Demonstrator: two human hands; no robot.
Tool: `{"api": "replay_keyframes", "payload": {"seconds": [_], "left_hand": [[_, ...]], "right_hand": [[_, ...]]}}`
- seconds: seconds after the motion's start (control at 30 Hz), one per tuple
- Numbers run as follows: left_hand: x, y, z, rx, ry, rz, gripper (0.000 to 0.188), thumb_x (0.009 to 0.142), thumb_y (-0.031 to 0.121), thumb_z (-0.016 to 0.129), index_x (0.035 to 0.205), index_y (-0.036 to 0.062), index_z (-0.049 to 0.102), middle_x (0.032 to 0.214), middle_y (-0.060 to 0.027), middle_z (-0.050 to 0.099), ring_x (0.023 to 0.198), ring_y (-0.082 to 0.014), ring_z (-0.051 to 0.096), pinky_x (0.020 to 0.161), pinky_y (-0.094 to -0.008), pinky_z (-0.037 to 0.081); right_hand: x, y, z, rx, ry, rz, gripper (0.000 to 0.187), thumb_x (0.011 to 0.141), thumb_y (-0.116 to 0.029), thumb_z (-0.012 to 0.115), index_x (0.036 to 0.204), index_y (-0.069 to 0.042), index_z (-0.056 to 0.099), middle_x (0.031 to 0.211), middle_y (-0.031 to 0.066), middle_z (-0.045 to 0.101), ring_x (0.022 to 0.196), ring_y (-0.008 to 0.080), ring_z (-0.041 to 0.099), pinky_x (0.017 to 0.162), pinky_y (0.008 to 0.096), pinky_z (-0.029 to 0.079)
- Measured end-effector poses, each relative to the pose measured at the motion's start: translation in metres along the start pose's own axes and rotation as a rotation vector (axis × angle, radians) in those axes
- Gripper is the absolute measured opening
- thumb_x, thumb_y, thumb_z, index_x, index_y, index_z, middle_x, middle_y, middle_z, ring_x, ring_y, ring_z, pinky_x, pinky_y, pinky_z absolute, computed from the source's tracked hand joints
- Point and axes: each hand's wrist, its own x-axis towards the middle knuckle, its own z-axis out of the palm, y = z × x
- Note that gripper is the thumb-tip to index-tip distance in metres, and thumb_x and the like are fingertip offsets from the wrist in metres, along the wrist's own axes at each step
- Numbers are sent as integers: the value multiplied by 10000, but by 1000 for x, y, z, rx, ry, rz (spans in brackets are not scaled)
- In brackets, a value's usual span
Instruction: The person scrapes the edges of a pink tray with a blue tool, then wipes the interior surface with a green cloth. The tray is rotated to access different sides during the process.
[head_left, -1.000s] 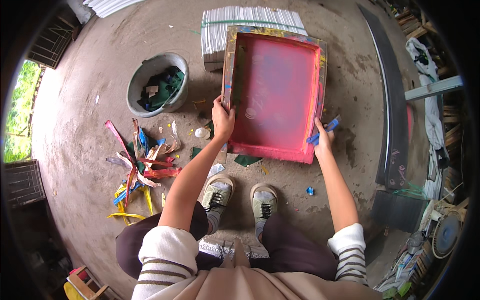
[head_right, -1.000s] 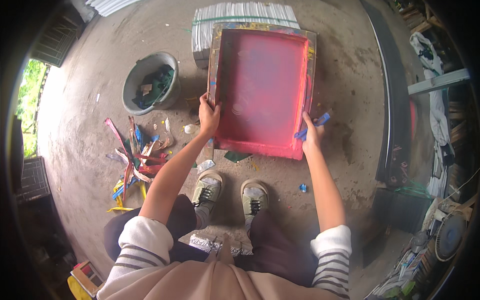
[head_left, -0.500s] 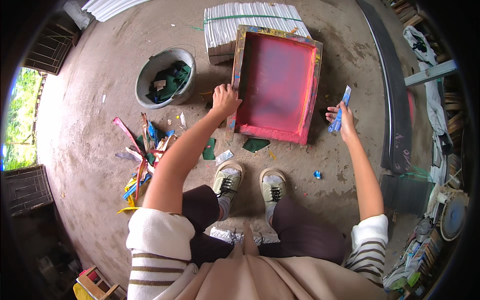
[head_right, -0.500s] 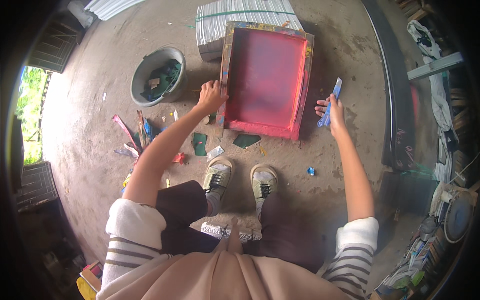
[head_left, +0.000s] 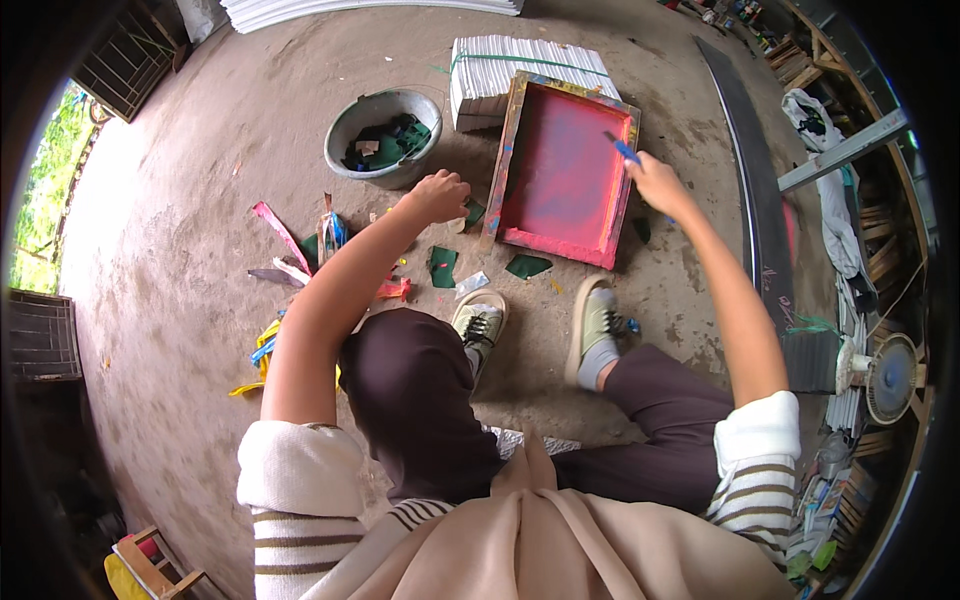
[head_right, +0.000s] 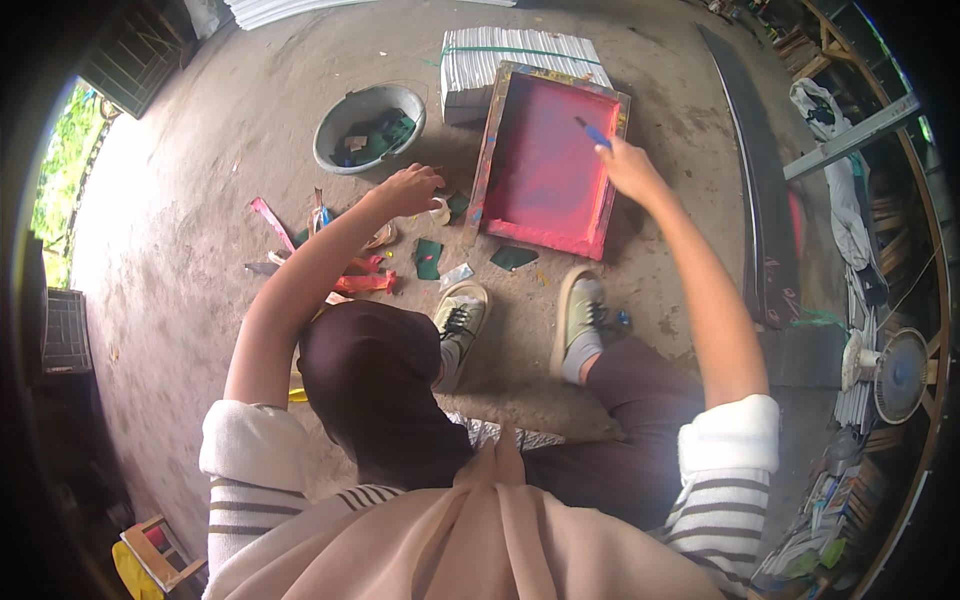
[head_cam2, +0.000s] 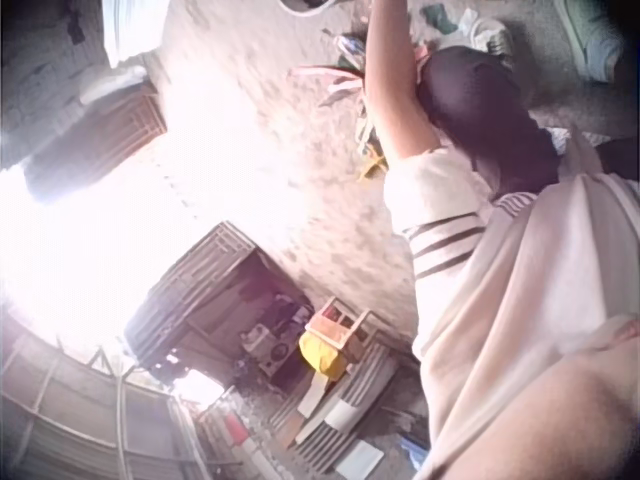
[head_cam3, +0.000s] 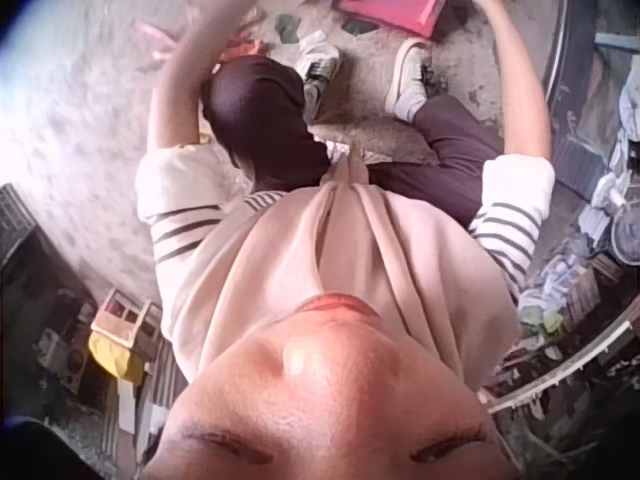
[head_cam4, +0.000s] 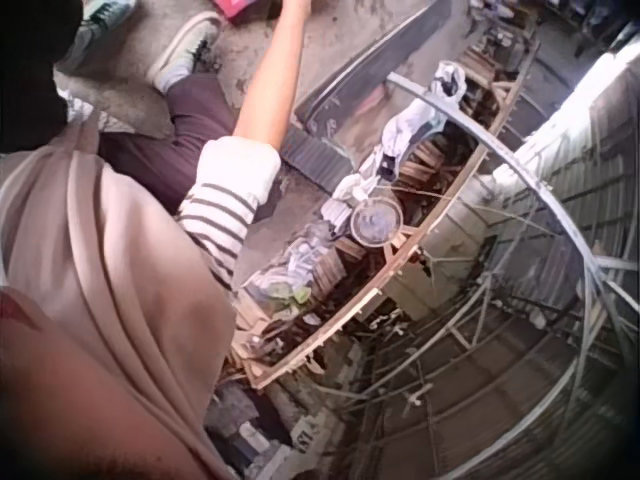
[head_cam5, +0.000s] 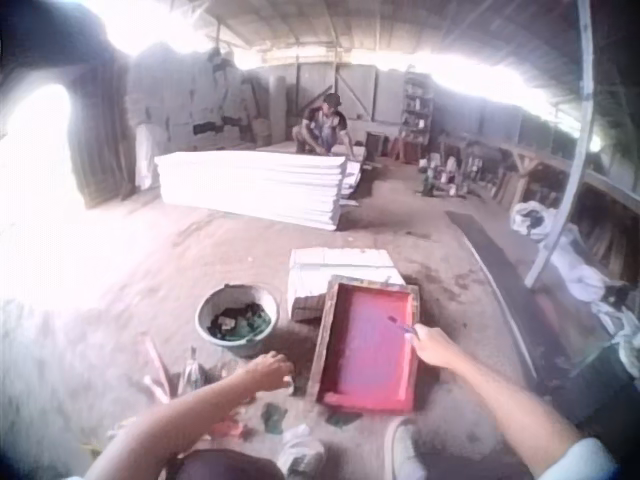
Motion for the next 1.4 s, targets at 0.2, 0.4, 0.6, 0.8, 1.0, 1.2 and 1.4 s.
{"api": "replay_keyframes", "payload": {"seconds": [0.2,0.4,0.6,0.8,1.0,1.2,1.4], "left_hand": [[5,10,80,-259,133,12,420,820,294,650,1178,88,577,1173,-127,550,1132,-317,493,979,-412,416],[29,33,150,-595,355,-77,575,743,101,677,1268,82,442,1160,-133,461,1060,-337,505,879,-404,486],[46,42,160,-887,401,-298,681,727,-44,687,1340,80,417,1090,-112,485,969,-226,584,844,-336,528],[50,43,165,-911,361,-358,657,729,-49,692,1327,80,450,1109,-103,507,973,-214,598,832,-338,552],[53,41,165,-919,364,-361,657,729,-53,690,1327,81,452,1104,-104,506,957,-212,603,828,-331,561],[49,44,171,-836,392,-373,658,734,-48,690,1332,84,448,1159,-114,520,965,-228,623,816,-330,565],[47,45,177,-888,361,-421,639,732,-44,696,1322,65,478,1151,-112,558,949,-218,650,824,-319,560]], "right_hand": [[-6,1,129,-227,-325,2,319,952,-285,455,1019,19,524,894,300,628,892,461,612,762,546,484],[-17,16,210,-264,-367,-101,281,941,-263,487,985,12,524,709,222,642,710,400,651,604,511,519],[-20,14,229,-196,-336,-90,252,936,-235,511,1019,3,499,630,193,613,600,381,631,508,486,504],[3,1,247,-204,-348,-116,198,930,-177,506,1011,4,504,631,172,625,587,342,649,492,440,522],[19,-7,241,-347,-316,-279,131,798,-31,560,914,12,518,615,153,633,582,280,670,461,366,526],[31,-20,234,-513,-449,-291,194,742,-52,644,913,-30,555,659,90,672,652,184,694,516,275,537],[39,-24,246,-658,-567,-332,248,741,-98,679,941,-37,547,699,43,674,649,153,687,468,287,516]]}}
